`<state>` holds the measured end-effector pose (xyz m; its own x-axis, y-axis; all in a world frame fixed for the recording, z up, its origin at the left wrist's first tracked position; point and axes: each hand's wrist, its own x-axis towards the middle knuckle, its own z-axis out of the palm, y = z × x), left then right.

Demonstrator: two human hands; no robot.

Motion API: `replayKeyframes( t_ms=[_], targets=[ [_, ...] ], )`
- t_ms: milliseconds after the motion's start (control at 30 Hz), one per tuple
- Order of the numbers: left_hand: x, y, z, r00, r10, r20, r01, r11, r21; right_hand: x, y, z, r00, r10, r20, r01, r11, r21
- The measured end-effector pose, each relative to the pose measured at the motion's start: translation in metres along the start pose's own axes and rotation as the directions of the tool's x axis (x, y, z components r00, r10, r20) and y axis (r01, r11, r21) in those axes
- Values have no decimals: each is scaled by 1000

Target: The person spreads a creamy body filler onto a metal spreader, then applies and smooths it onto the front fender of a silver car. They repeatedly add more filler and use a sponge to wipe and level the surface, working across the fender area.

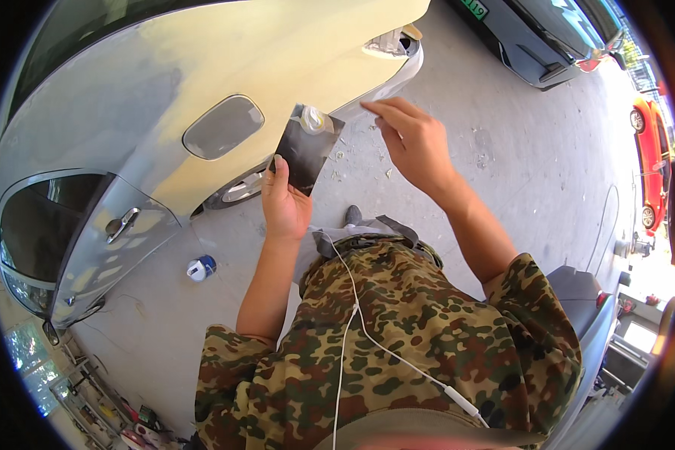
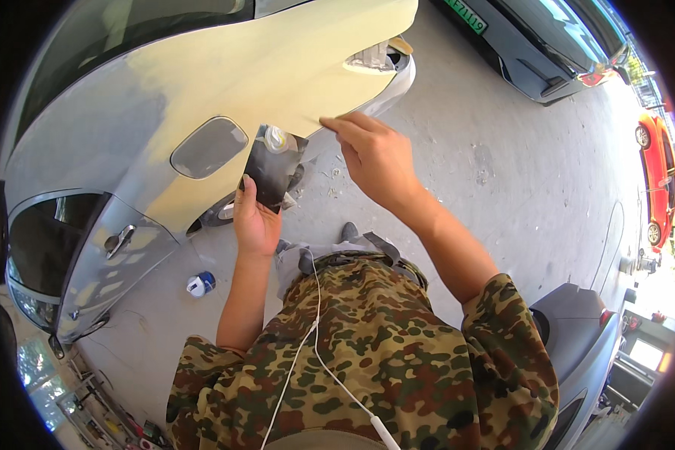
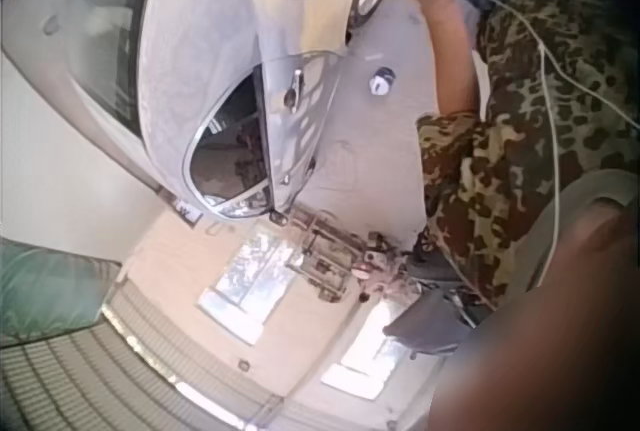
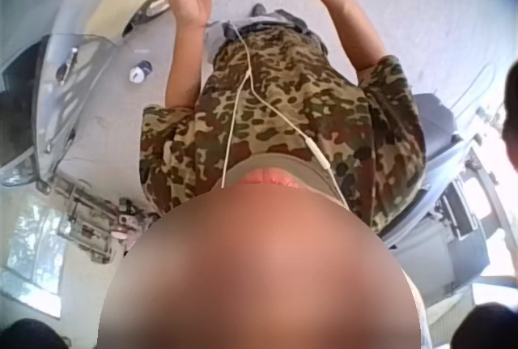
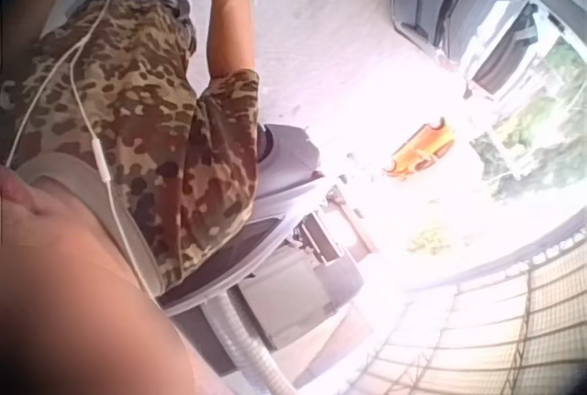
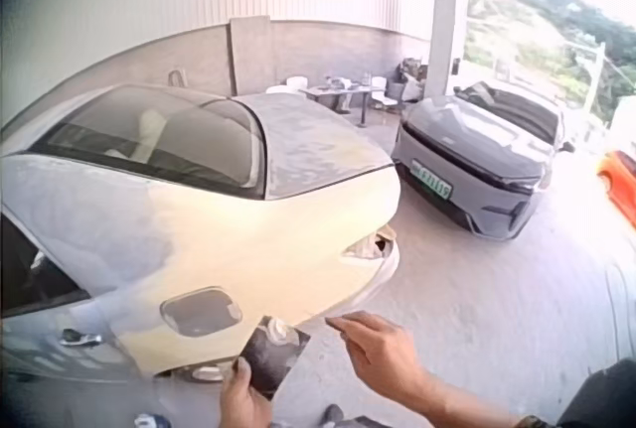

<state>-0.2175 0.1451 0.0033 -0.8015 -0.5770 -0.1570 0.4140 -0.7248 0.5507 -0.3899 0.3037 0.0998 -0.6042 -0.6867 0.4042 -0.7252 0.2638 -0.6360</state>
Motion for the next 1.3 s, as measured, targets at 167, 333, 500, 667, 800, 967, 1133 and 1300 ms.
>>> replayKeyframes(
  t_ms=[167,333,500,667,800,967,1133,1300],
  targets=[
    [5,-15,2,988,154,2,-152,977,150,-15,-17,32,985,-141,-98,137,990,-44],
    [-2,-19,23,970,241,-15,-227,929,291,-17,-21,43,967,-16,-253,32,998,62],
    [-5,-20,36,961,256,108,-277,848,452,-13,-14,51,994,-23,-103,45,976,215],
    [12,-7,38,925,374,65,-357,800,483,-30,-4,59,998,-53,-27,59,951,303],
    [17,25,41,893,412,179,-449,797,404,-28,3,44,942,262,209,-335,755,564],
    [20,37,32,981,73,177,-72,997,-16,14,6,7,881,455,132,-301,323,897],
    [8,11,14,983,-12,185,37,991,-129,23,-13,14,988,125,94,-153,640,753],
    [8,9,6,997,10,80,-6,999,-51,9,-1,6,987,-30,161,9,992,129]
  ],
)
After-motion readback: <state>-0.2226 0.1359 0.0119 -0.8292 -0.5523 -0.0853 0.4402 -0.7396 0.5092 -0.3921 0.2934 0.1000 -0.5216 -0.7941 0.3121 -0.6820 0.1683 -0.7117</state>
